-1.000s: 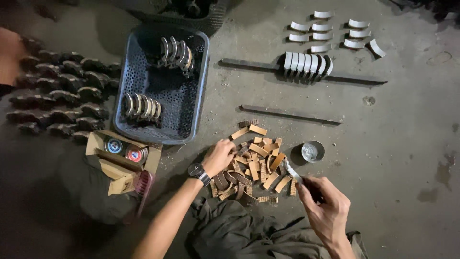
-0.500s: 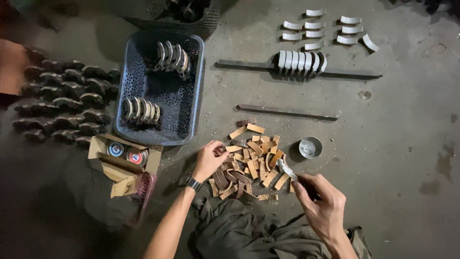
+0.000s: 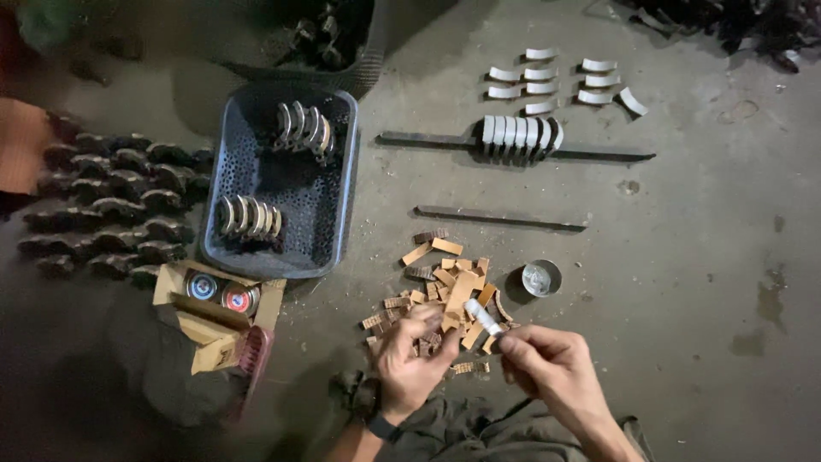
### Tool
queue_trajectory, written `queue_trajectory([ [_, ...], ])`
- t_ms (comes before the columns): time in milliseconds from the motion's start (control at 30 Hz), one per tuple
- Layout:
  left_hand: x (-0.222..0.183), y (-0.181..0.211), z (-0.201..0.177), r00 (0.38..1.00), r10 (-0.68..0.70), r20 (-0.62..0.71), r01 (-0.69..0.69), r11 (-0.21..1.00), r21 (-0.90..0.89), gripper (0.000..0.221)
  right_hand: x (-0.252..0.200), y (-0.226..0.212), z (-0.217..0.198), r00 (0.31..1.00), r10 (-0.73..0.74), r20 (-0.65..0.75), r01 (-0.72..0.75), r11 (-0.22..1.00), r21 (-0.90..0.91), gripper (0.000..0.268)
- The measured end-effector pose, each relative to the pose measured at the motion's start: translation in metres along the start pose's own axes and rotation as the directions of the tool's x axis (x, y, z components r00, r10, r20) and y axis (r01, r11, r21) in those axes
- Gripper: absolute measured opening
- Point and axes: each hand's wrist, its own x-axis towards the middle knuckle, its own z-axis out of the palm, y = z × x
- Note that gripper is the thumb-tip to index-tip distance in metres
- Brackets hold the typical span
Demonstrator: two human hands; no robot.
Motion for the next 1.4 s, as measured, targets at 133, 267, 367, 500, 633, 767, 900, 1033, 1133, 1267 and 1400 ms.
queue_trajectory([
  [133,0.006,0.022,0.007,0.997,0.066,0.028,-0.059,0.980,-0.192,0.033,0.008,0.010,0.003,0.998,0.040,0.055,-0.038,0.999,-0.026,0.029],
  [267,0.005,0.023,0.001,0.998,0.061,0.023,-0.056,0.983,-0.175,0.032,0.005,-0.015,0.000,0.991,-0.114,-0.071,0.091,0.957,-0.275,0.026],
  [367,0.003,0.020,0.002,0.997,0.073,0.012,-0.071,0.990,-0.121,0.032,-0.001,-0.021,-0.001,0.904,-0.402,-0.144,0.284,0.818,-0.500,0.019],
  [500,0.003,0.020,0.003,0.993,0.119,0.009,-0.118,0.988,-0.099,0.030,-0.011,-0.013,0.009,0.849,-0.527,-0.031,0.407,0.691,-0.598,0.014],
  [633,0.009,0.031,-0.002,0.979,0.184,0.093,-0.178,0.982,-0.065,0.032,-0.014,-0.025,0.021,0.823,-0.558,-0.106,0.369,0.668,-0.646,0.013],
  [767,-0.001,0.024,0.003,0.978,0.193,0.073,-0.190,0.981,-0.037,0.031,-0.005,-0.022,0.012,0.801,-0.586,-0.124,0.374,0.651,-0.661,0.012],
  [900,-0.020,0.000,0.013,0.998,0.056,0.015,-0.053,0.986,-0.157,0.026,0.007,-0.011,-0.007,0.816,-0.515,-0.262,0.280,0.749,-0.601,0.013],
  [1033,-0.018,-0.013,0.007,0.965,-0.213,0.153,0.259,0.867,-0.426,0.026,0.006,-0.012,-0.025,0.822,-0.425,-0.380,0.296,0.888,-0.353,0.014],
  [1133,-0.021,-0.026,0.006,0.870,-0.324,0.372,0.488,0.677,-0.551,0.027,0.005,-0.014,-0.021,0.856,-0.471,-0.214,0.448,0.882,-0.149,0.018],
  [1267,-0.015,-0.021,0.011,0.769,-0.278,0.575,0.636,0.410,-0.654,0.029,0.009,-0.021,0.003,0.894,-0.448,-0.004,0.439,0.878,-0.189,0.023],
  [1400,-0.013,-0.014,0.014,0.694,-0.301,0.654,0.719,0.232,-0.656,0.030,0.014,-0.025,0.017,0.936,-0.348,0.046,0.350,0.915,-0.201,0.021],
])
